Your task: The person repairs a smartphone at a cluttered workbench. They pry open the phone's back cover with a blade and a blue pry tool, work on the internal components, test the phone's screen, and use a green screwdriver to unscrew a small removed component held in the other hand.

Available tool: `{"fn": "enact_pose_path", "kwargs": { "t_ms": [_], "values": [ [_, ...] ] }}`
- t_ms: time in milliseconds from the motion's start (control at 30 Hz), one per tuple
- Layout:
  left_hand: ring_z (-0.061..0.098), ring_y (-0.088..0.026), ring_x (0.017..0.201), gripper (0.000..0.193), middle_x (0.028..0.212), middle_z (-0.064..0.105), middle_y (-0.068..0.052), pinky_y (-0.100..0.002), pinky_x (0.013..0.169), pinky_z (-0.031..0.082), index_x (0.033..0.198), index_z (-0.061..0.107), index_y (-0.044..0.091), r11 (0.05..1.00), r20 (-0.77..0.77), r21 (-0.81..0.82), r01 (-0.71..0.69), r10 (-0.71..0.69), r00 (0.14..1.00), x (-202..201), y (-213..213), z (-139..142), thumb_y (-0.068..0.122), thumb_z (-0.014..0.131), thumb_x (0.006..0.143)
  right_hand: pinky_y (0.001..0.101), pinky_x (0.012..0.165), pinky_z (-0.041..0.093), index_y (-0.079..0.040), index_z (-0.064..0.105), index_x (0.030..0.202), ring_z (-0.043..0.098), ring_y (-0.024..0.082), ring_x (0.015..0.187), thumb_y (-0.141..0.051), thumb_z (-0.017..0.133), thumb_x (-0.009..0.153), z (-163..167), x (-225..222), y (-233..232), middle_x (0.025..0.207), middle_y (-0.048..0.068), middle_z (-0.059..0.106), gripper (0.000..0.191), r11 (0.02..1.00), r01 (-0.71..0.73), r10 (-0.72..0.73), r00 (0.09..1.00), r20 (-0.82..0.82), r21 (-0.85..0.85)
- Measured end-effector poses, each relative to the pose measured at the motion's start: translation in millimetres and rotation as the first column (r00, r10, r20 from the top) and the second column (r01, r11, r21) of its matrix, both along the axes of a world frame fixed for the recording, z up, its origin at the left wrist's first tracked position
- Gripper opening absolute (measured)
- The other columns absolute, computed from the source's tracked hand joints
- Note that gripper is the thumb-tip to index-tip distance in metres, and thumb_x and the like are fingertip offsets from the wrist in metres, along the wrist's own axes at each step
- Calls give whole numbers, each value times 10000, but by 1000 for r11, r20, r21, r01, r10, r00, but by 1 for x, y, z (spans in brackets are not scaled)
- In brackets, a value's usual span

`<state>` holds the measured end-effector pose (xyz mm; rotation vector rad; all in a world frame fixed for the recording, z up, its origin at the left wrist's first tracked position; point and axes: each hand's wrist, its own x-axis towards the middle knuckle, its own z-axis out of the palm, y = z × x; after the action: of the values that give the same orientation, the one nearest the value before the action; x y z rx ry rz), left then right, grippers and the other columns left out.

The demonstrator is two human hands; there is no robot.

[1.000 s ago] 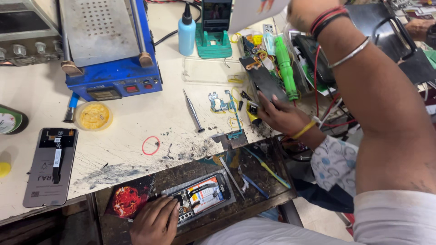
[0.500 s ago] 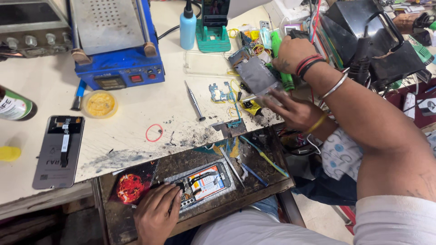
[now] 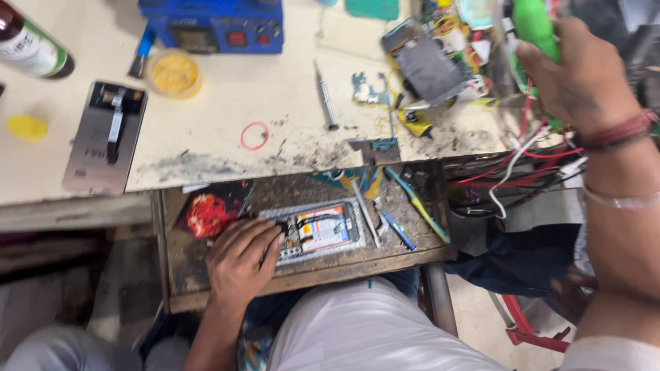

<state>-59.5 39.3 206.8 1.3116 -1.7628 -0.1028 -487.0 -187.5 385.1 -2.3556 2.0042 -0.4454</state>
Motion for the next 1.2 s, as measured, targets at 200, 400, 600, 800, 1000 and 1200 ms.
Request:
{"fn": "enact_pose_path", "kwargs": {
  "t_ms": [200, 400, 600, 800, 1000, 1200],
  "values": [
    [740, -253, 1002, 117, 1022, 762, -79, -422, 946, 589, 955, 780, 47, 1000, -20, -2, 26, -26, 999, -11, 0, 11, 78, 812, 846, 342, 579, 504, 9, 507, 1457, 609, 224, 691, -174, 663, 1109, -14, 11, 91, 972, 130, 658, 423, 979, 6, -87, 915, 394, 204],
    [724, -263, 1033, 172, 1067, 750, -88, -438, 979, 565, 1000, 771, 49, 984, -40, 69, 164, -161, 986, -50, -7, 14, 121, 830, 855, 235, 750, 554, -2, 405, 1348, 632, 90, 812, -100, 720, 1005, -44, -4, 157, 1089, 69, 634, 476, 937, -306, 82, 661, 746, 169],
    [709, -265, 1074, 185, 1088, 754, -87, -439, 1001, 529, 1036, 770, 64, 928, -21, 144, 344, -344, 939, -102, -16, 8, 142, 803, 871, 352, 656, 515, -48, 635, 1103, 631, 284, 732, -167, 864, 838, -91, -9, 182, 806, 105, 651, 370, 952, -101, 12, 955, 296, 287],
    [713, -259, 1083, 158, 1078, 761, -76, -445, 1001, 524, 1023, 775, 75, 907, -22, 170, 385, -387, 922, -135, -12, 3, 139, 788, 880, 441, 675, 543, -119, 681, 1101, 699, 369, 863, -191, 778, 874, -142, -3, 160, 1031, 112, 709, 257, 978, -204, 200, 977, 77, 48],
    [716, -262, 1075, 152, 1080, 765, -86, -446, 1009, 528, 1010, 779, 69, 918, -41, 178, 355, -354, 934, -142, 6, 5, 129, 782, 870, 495, 610, 526, -94, 630, 979, 685, 377, 738, -386, 826, 826, -167, -7, 142, 921, 114, 687, 384, 981, -166, 173, 983, -61, 101],
    [724, -251, 1053, 127, 1049, 771, -80, -438, 988, 529, 977, 780, 61, 931, -27, 181, 318, -318, 948, -147, 26, 3, 107, 777, 858, 491, 600, 522, -118, 635, 1006, 685, 368, 724, -349, 792, 846, -178, -17, 152, 909, 108, 700, 321, 983, -170, 177, 980, -91, 75]
  ]
}}
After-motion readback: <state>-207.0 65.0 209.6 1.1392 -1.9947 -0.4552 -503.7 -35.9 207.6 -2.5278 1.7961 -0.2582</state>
